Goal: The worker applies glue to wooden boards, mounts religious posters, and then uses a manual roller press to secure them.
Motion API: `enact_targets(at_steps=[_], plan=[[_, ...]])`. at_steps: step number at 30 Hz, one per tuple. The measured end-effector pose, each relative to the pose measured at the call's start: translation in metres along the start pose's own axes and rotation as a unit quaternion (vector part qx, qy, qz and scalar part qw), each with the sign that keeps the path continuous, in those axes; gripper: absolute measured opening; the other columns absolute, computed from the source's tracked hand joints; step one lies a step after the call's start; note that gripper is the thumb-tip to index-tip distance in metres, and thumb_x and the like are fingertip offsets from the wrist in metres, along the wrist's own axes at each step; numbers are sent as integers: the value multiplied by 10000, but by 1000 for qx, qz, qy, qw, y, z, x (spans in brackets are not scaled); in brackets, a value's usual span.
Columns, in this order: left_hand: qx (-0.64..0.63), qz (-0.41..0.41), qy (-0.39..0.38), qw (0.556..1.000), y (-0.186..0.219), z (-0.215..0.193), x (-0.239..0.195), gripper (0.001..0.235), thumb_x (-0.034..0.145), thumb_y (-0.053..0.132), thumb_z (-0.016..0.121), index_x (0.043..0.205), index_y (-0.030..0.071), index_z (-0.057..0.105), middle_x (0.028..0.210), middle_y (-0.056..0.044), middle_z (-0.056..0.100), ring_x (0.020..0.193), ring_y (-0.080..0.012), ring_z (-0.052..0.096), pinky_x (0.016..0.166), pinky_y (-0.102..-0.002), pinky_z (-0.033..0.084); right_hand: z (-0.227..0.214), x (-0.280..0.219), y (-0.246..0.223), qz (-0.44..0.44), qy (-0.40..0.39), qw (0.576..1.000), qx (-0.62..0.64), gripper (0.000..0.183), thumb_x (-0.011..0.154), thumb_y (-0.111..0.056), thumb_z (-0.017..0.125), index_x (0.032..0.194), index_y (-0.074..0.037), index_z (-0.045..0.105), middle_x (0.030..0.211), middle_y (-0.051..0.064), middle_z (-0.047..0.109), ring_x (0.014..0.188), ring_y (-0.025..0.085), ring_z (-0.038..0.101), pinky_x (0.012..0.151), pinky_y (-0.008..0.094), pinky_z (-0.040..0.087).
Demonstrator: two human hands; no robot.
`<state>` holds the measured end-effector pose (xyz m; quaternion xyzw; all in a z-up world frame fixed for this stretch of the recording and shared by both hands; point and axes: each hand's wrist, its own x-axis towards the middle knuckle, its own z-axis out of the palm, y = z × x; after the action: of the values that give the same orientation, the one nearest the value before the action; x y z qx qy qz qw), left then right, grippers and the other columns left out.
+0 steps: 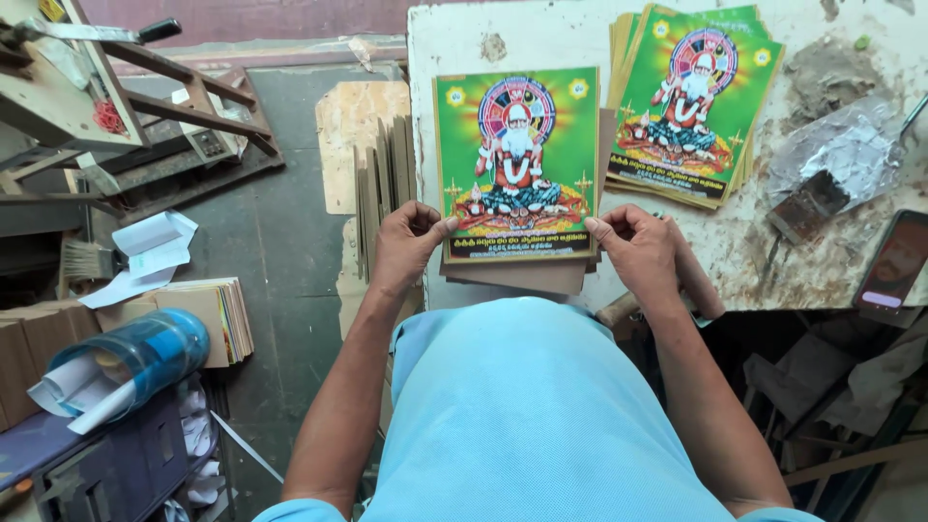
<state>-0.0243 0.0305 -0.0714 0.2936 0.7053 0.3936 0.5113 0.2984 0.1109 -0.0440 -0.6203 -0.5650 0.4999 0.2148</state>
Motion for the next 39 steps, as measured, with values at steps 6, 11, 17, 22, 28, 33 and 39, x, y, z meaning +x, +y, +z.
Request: enact_targets(at_steps=[6, 11, 17, 22, 28, 33, 39], plan=[[83, 10, 37, 996, 49, 3, 36, 241, 842, 242, 848, 836, 55, 697, 718, 22, 694, 653, -41, 609, 591, -218, 504, -1, 42, -27, -2, 47, 996, -75, 236, 911, -250, 831, 901, -38, 729, 729, 10, 701, 639, 50, 591, 590, 238, 480], [110, 28, 63, 992, 71, 4, 83, 251, 837, 268, 852, 867, 65, 708, 739, 11, 704, 663, -58, 636, 601, -234, 526, -3, 99, -45, -58, 61, 989, -123, 254, 896, -282, 851, 930, -54, 744, 786, 12, 728, 680, 77, 664, 636, 269, 534], [82, 51, 96, 991, 86, 8, 125, 241, 830, 267, 855, 887, 76, 719, 772, 15, 719, 671, -60, 638, 602, -242, 533, -4, 152, -67, -49, 60, 988, -130, 271, 871, -263, 871, 1001, -55, 756, 752, 5, 695, 666, 73, 637, 607, 265, 519], [12, 22, 96, 995, 84, 8, 136, 202, 845, 230, 847, 885, 75, 724, 761, 14, 718, 668, -50, 628, 602, -231, 532, 1, 166, -62, -11, 22, 999, -44, 235, 914, -188, 859, 1047, -28, 748, 786, 0, 665, 686, 52, 577, 606, 240, 485], [-113, 28, 51, 992, 66, 7, 145, 165, 881, 161, 838, 883, 51, 715, 782, 10, 720, 694, -52, 629, 634, -220, 521, 0, 168, -62, 25, 0, 997, 72, 200, 926, -125, 839, 1052, -25, 720, 863, -6, 717, 747, 43, 643, 667, 214, 546], [-96, 16, 48, 994, 76, 7, 140, 170, 872, 154, 837, 922, 55, 708, 824, 8, 720, 726, -53, 644, 651, -217, 529, -2, 161, -83, 7, 25, 999, -27, 203, 922, -153, 856, 979, -22, 712, 845, 7, 727, 742, 50, 663, 688, 223, 566], [-51, 23, 79, 995, 87, 10, 136, 176, 859, 145, 840, 912, 46, 704, 837, -2, 737, 729, -61, 671, 657, -227, 559, 0, 161, -93, 10, 45, 993, -105, 236, 880, -190, 883, 934, -45, 706, 809, 16, 735, 707, 65, 682, 654, 239, 570]])
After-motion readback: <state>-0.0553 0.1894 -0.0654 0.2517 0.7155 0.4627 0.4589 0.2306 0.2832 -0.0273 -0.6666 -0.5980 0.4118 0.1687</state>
